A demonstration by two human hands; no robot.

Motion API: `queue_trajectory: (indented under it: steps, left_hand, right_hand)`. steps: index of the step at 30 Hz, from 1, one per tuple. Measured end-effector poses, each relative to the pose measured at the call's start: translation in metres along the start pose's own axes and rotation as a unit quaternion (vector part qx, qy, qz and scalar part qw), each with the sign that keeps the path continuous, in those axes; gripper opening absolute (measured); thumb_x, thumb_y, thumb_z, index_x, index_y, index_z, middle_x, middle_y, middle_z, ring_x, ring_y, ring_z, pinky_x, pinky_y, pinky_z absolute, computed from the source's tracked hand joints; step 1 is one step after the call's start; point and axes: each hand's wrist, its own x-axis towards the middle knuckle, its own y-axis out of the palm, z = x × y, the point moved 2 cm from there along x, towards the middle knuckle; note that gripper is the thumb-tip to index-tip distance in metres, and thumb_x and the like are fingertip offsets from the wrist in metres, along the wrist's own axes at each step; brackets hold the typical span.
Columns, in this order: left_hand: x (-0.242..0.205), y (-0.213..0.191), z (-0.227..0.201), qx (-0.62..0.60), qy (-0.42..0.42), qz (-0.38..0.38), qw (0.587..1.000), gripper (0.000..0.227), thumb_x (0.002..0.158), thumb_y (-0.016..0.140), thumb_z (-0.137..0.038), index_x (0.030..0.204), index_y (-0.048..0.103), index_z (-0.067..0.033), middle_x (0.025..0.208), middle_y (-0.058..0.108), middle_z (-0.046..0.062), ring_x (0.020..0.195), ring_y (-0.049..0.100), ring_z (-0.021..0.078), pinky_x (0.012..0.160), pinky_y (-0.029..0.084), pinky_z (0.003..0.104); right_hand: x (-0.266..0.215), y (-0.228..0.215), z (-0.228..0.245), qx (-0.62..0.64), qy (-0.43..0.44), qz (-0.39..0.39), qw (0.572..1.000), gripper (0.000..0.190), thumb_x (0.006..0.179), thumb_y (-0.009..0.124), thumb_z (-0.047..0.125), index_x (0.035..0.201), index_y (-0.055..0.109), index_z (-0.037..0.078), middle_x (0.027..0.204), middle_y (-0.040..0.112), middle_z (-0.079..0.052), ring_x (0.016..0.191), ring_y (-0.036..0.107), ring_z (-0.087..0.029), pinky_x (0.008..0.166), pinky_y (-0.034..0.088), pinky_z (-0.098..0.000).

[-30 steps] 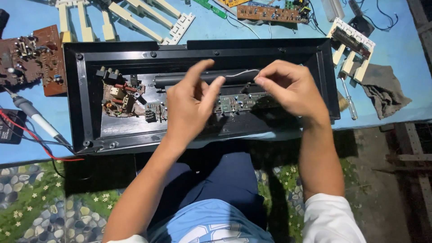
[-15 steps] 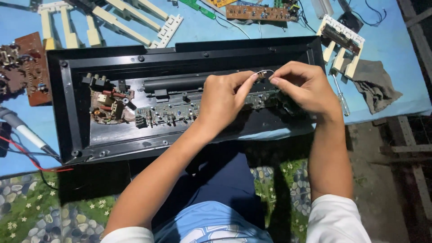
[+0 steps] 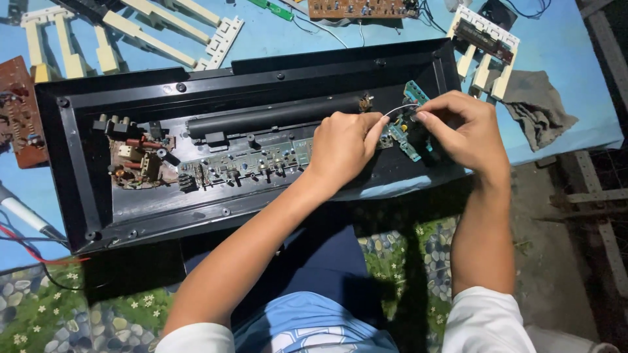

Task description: The person places a circuit board into a black electronic chassis and aligns it with the internal components. They then pick up a thin wire and thread it through the circuit board and chassis, manipulating the wire with both hands to secure it in place.

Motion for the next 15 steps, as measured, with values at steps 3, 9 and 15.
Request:
queue_trajectory:
  steps: [3, 9, 15]
  left_hand:
    - [0.0, 0.001, -0.003, -0.019, -0.004, 0.007, 1.0, 0.032, 0.1, 0.053, -0.033, 0.112, 0.079, -0.0171, 0.085, 0.078, 0.017, 0.079, 0.073, 0.0489, 0.068, 0.06, 0.057]
    - [0.003, 0.012, -0.011, -0.023, 0.015, 0.009, 1.0, 0.032, 0.1, 0.054, -0.029, 0.116, 0.077, -0.013, 0.09, 0.078, 0.019, 0.079, 0.073, 0.0504, 0.064, 0.06, 0.059]
    - [0.001, 0.015, -0.019, -0.042, 0.035, 0.01, 0.998, 0.033, 0.103, 0.053, -0.026, 0.119, 0.076, -0.0094, 0.093, 0.078, 0.021, 0.078, 0.073, 0.0505, 0.063, 0.06, 0.059]
  right_hand:
    - [-0.011, -0.007, -0.007, -0.029, -0.008, -0.017, 0.999, 0.008, 0.1, 0.081, 0.004, 0.108, 0.08, 0.005, 0.098, 0.074, -0.012, 0.085, 0.07, -0.029, 0.072, 0.051, -0.0353]
    - [-0.016, -0.015, -0.007, -0.045, -0.02, -0.048, 0.998, 0.006, 0.101, 0.08, -0.001, 0.106, 0.079, 0.002, 0.095, 0.072, -0.016, 0.083, 0.068, -0.034, 0.072, 0.051, -0.0385]
    - [-0.023, -0.021, -0.011, -0.057, -0.018, -0.067, 0.996, 0.007, 0.102, 0.081, -0.001, 0.108, 0.079, 0.003, 0.098, 0.073, -0.015, 0.087, 0.069, -0.033, 0.075, 0.052, -0.0406]
